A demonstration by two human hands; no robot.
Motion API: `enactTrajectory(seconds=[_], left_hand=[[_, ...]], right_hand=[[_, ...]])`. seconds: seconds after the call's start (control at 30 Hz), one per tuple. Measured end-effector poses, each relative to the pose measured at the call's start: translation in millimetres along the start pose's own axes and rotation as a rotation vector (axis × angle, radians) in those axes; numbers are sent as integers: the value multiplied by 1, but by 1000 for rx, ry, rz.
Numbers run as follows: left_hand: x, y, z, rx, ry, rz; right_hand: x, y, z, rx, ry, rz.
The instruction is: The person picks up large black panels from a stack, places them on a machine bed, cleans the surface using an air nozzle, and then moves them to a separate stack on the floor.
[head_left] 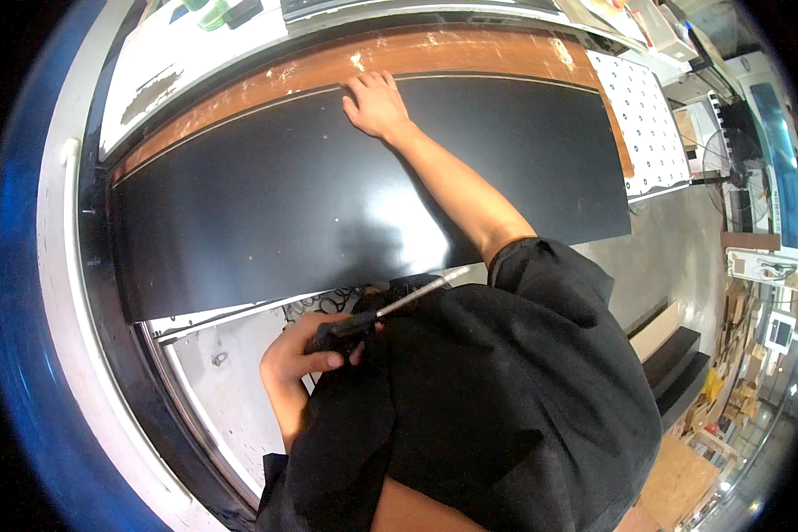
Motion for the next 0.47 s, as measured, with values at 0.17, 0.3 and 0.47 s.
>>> enactTrajectory(seconds=[0.17,0.3,0.47], left_hand=[[19,2,12,-132,25,197],[25,0,13,-62,115,132],[24,-2,16,2,157,94]], right_hand=[[1,-1,1,50,3,-13],[0,-1,0,55,19,-23],[-3,-1,-3,71,34,-43]])
Point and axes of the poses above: each hand's wrist, its own y-axis away from the middle knuckle, its own z-axis out of the back of the hand, x = y × z, the point moved 2 cm from there along -y, towards the middle knuckle, and after that the axes turned 10 degrees about -y, right-handed, at the moved point
